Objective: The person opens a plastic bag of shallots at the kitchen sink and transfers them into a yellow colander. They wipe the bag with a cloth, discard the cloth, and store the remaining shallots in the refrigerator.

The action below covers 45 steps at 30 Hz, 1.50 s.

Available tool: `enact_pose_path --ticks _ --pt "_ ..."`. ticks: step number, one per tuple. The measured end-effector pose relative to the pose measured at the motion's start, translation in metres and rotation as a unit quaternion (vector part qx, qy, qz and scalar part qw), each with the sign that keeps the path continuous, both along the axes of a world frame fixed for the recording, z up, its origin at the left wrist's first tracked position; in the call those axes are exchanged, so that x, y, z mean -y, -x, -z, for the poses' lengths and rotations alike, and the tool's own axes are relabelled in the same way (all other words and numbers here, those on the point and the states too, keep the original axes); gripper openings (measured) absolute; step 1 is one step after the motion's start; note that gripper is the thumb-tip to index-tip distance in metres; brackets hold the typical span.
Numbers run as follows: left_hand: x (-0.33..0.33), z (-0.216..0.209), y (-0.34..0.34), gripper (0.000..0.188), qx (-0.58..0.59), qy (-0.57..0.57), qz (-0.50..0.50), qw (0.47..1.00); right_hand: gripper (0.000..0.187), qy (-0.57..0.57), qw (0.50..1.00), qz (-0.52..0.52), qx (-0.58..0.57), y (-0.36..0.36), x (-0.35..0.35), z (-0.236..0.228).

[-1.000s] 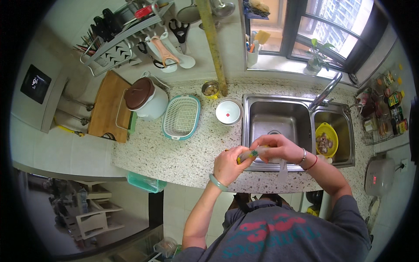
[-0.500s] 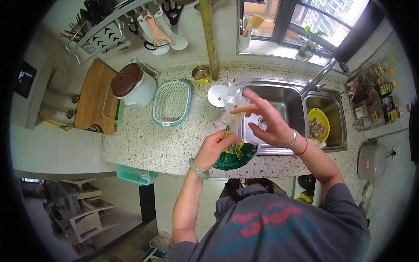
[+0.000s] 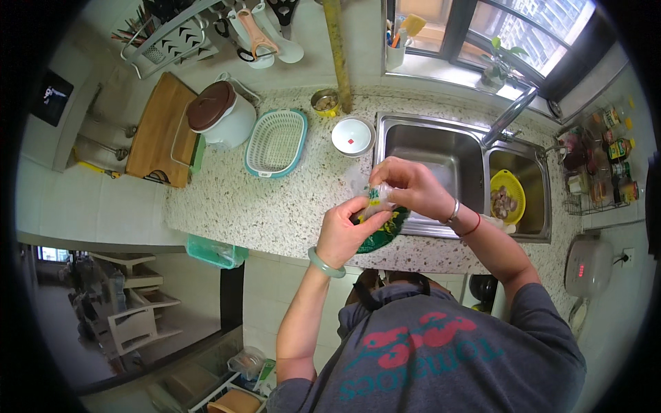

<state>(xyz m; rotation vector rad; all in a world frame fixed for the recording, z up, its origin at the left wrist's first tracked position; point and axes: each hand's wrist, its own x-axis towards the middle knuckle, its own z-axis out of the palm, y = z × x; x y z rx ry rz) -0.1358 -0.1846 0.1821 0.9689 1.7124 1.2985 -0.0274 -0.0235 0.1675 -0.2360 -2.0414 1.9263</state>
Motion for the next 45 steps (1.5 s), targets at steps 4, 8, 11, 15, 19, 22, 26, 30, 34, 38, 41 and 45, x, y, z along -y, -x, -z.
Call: enact_pose_path --ticks 4,8,11,15,19,22,26,30,34,38,41,45 --pt "0.002 0.014 -0.013 0.029 0.055 -0.084 -0.082 0.992 0.02 0.146 0.985 -0.064 0.063 -0.002 -0.004 -0.01" --pt "0.0 0.019 -0.014 0.052 -0.026 -0.114 -0.156 0.981 0.019 0.088 0.988 -0.053 0.116 0.001 -0.002 -0.011" --pt "0.003 0.014 -0.015 0.047 -0.147 -0.085 -0.176 0.97 0.021 0.125 0.98 -0.071 0.139 0.001 -0.004 -0.004" --pt "0.014 0.035 -0.006 0.026 -0.009 -0.075 -0.166 0.983 0.03 0.235 0.952 -0.079 0.178 0.009 0.005 -0.001" --pt "0.031 0.059 0.007 0.02 0.102 -0.059 -0.266 0.957 0.043 0.137 0.981 -0.101 0.093 0.015 0.012 0.007" --pt "0.041 0.065 0.004 0.019 0.11 -0.066 -0.28 0.951 0.041 -0.037 0.986 -0.115 0.112 0.026 0.027 0.009" --pt "0.057 0.065 0.006 0.02 0.203 -0.139 -0.29 0.925 0.028 -0.087 0.984 -0.071 0.139 0.043 0.051 0.015" --pt "0.088 0.043 0.014 0.029 0.246 -0.154 -0.262 0.92 0.025 0.019 0.996 -0.05 0.074 0.063 0.078 0.024" --pt "0.128 0.062 0.045 0.037 -0.051 -0.087 -0.215 0.971 0.024 0.078 0.991 -0.038 0.101 0.091 0.128 0.042" --pt "0.183 0.062 0.072 0.04 0.087 0.022 -0.252 0.964 0.024 0.043 0.994 -0.046 0.088 0.125 0.189 0.06" --pt "0.226 0.08 0.088 0.043 0.129 -0.084 -0.324 0.933 0.024 0.018 0.996 -0.077 0.045 0.162 0.233 0.068" --pt "0.286 0.083 0.113 0.049 0.194 -0.169 -0.306 0.916 0.022 0.081 0.989 -0.126 0.009 0.202 0.296 0.081"
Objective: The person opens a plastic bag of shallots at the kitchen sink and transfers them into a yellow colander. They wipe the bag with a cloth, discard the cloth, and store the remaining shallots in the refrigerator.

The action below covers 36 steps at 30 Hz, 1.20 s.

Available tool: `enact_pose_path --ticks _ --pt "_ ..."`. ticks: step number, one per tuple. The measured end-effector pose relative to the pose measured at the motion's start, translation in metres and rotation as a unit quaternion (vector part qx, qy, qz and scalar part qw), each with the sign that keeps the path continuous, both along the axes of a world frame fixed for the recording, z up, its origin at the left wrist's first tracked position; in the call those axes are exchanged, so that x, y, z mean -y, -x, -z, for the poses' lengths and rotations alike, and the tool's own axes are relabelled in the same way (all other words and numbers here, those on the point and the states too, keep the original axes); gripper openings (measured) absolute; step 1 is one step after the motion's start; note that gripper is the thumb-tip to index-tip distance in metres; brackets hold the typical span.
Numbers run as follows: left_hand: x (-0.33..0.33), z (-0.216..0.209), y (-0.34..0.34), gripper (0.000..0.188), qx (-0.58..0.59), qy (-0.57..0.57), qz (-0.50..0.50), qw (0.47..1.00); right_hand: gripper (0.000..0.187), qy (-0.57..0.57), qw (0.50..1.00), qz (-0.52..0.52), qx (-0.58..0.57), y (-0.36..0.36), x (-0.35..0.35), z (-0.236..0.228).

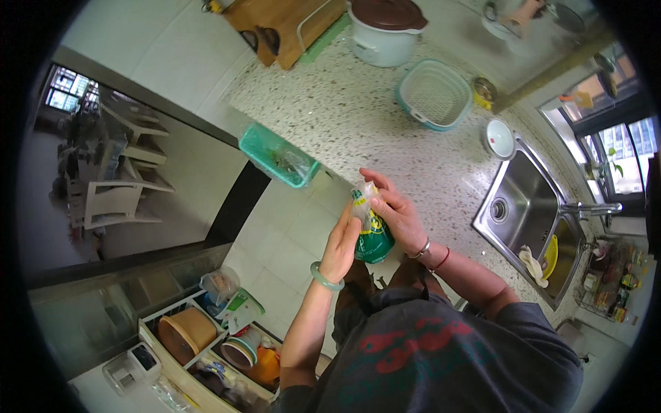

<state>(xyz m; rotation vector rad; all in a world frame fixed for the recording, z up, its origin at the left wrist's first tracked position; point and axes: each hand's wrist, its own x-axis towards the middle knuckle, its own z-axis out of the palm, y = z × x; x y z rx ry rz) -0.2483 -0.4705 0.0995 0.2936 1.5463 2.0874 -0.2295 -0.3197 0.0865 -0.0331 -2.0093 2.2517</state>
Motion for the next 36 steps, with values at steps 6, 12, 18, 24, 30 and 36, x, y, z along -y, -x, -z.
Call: enact_pose_path --ticks 6,12,18,24,30,36 --pt "0.077 0.018 0.036 0.044 0.038 0.045 0.01 0.998 0.028 -0.075 0.995 -0.065 -0.009 0.039 0.073 0.018" --pt "0.124 0.062 0.072 0.032 0.083 0.053 -0.069 0.993 0.032 -0.065 0.981 -0.148 0.104 0.079 0.103 0.02" --pt "0.131 0.059 0.091 0.036 0.13 -0.001 -0.123 0.984 0.034 -0.203 0.972 -0.112 -0.042 0.118 0.129 0.033" --pt "0.142 0.076 0.111 0.036 0.11 0.056 -0.151 0.981 0.039 -0.334 0.935 -0.115 -0.027 0.14 0.151 0.056" --pt "0.169 0.116 0.131 0.029 0.197 -0.006 -0.23 0.953 0.043 0.003 0.981 -0.178 0.075 0.174 0.167 0.085" --pt "0.191 0.134 0.165 0.035 0.153 0.044 -0.173 0.972 0.04 -0.114 0.975 -0.124 0.144 0.222 0.171 0.154"
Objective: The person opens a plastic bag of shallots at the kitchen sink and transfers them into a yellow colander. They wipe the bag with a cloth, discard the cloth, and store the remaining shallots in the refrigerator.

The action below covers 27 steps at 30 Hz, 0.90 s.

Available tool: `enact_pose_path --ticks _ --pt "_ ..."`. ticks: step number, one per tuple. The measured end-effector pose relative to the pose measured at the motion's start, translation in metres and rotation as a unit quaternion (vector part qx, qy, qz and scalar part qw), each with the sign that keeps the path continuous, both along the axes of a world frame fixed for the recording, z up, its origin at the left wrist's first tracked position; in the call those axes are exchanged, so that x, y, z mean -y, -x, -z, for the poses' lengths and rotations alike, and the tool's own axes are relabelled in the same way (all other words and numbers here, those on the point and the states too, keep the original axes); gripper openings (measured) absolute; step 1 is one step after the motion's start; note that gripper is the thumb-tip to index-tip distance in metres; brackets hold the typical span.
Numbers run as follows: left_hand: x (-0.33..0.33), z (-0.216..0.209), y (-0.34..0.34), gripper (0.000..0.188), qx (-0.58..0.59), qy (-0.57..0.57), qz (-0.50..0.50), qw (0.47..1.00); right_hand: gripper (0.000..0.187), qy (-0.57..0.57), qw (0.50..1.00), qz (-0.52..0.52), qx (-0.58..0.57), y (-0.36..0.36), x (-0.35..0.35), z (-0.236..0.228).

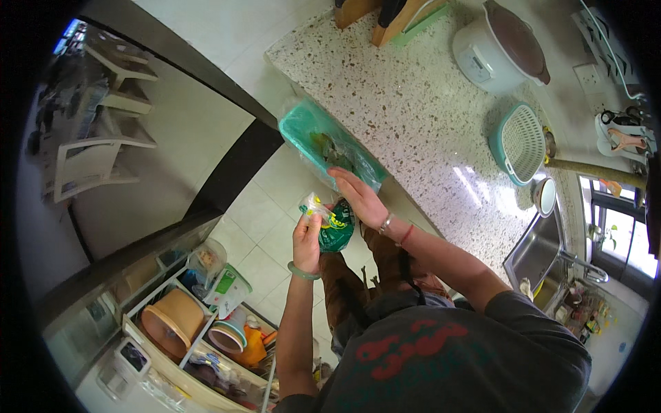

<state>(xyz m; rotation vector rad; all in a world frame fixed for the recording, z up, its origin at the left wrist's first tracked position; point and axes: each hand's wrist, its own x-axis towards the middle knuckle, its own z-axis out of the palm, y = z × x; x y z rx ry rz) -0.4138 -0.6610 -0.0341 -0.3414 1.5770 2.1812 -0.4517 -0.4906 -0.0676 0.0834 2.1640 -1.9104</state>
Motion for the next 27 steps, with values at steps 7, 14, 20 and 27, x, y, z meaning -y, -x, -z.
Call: enact_pose_path --ticks 7,14,20,27 --pt "0.03 0.046 0.011 0.03 -0.019 0.044 0.12 0.992 0.039 -0.277 0.95 0.014 0.142 0.037 0.012 0.089" --pt "0.065 0.052 0.023 0.028 0.009 -0.021 0.166 0.986 0.034 -0.44 0.885 0.026 0.147 0.043 0.005 0.115" --pt "0.096 0.05 0.028 0.028 0.038 -0.045 0.156 0.986 0.035 -0.274 0.894 0.331 0.125 0.037 0.029 0.077" --pt "0.111 0.053 0.028 0.029 0.053 -0.026 0.198 0.978 0.032 -0.017 0.869 0.472 0.147 0.015 0.02 0.073"
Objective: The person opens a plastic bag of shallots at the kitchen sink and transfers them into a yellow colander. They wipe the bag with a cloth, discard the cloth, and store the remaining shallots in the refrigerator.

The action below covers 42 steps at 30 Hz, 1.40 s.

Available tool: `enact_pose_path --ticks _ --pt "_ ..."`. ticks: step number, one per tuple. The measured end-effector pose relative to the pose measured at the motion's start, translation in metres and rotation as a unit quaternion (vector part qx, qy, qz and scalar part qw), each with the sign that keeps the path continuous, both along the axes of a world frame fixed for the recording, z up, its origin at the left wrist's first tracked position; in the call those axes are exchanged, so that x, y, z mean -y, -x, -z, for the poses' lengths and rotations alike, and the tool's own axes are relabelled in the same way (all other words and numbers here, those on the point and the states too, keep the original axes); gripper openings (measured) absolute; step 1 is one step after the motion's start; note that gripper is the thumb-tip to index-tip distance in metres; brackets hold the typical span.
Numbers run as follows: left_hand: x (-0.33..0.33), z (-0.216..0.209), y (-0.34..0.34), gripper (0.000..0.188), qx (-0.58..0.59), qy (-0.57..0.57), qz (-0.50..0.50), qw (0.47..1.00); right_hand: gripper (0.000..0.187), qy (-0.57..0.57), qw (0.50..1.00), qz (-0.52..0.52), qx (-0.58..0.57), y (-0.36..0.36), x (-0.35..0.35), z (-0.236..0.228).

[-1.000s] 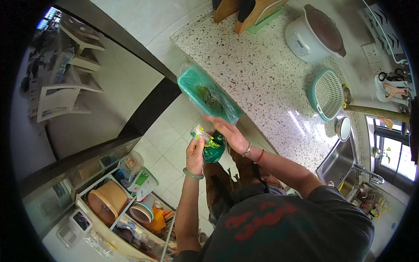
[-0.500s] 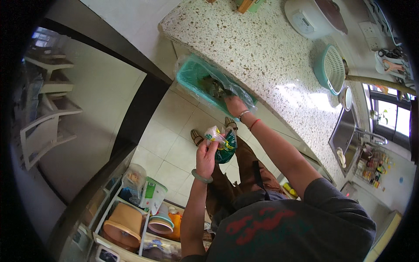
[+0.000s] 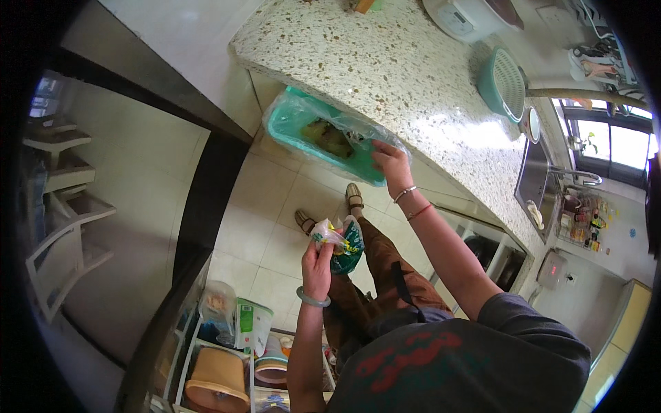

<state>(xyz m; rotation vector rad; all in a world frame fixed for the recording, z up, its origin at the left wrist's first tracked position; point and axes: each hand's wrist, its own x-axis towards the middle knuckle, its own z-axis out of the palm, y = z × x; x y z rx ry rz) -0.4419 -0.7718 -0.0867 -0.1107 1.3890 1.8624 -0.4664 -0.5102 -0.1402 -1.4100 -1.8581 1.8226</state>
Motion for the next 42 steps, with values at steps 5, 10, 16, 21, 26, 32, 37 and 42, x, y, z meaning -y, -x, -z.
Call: enact_pose_path --ticks 5,10,16,21,26,32,37,42 --pt "-0.002 0.005 -0.006 0.029 0.028 -0.027 -0.011 0.999 0.037 -0.002 0.998 -0.043 0.05 0.003 -0.012 -0.019" --pt "-0.005 0.005 -0.005 0.029 0.019 -0.03 -0.001 0.999 0.039 -0.027 0.991 -0.108 0.081 0.003 -0.01 -0.021" --pt "-0.012 0.003 -0.005 0.029 0.026 -0.017 0.011 0.999 0.036 -0.024 0.988 -0.149 -0.035 0.025 -0.004 0.009" --pt "-0.014 0.003 -0.009 0.028 0.035 -0.003 0.016 0.999 0.037 -0.239 0.942 -0.233 0.012 0.041 0.007 0.025" --pt "-0.015 0.004 -0.013 0.028 0.042 0.003 0.018 0.999 0.029 -0.365 0.904 -0.22 -0.025 0.037 0.018 0.012" --pt "-0.015 0.009 -0.019 0.03 0.034 -0.008 0.026 0.999 0.026 -0.282 0.949 -0.129 -0.046 0.025 0.016 0.003" --pt "-0.016 0.004 -0.02 0.029 0.037 -0.006 0.026 0.999 0.023 -0.081 0.993 -0.066 -0.047 0.017 0.003 0.007" --pt "-0.015 0.004 -0.022 0.029 0.024 -0.009 0.024 0.999 0.019 0.161 0.984 0.024 -0.066 0.01 -0.007 -0.004"
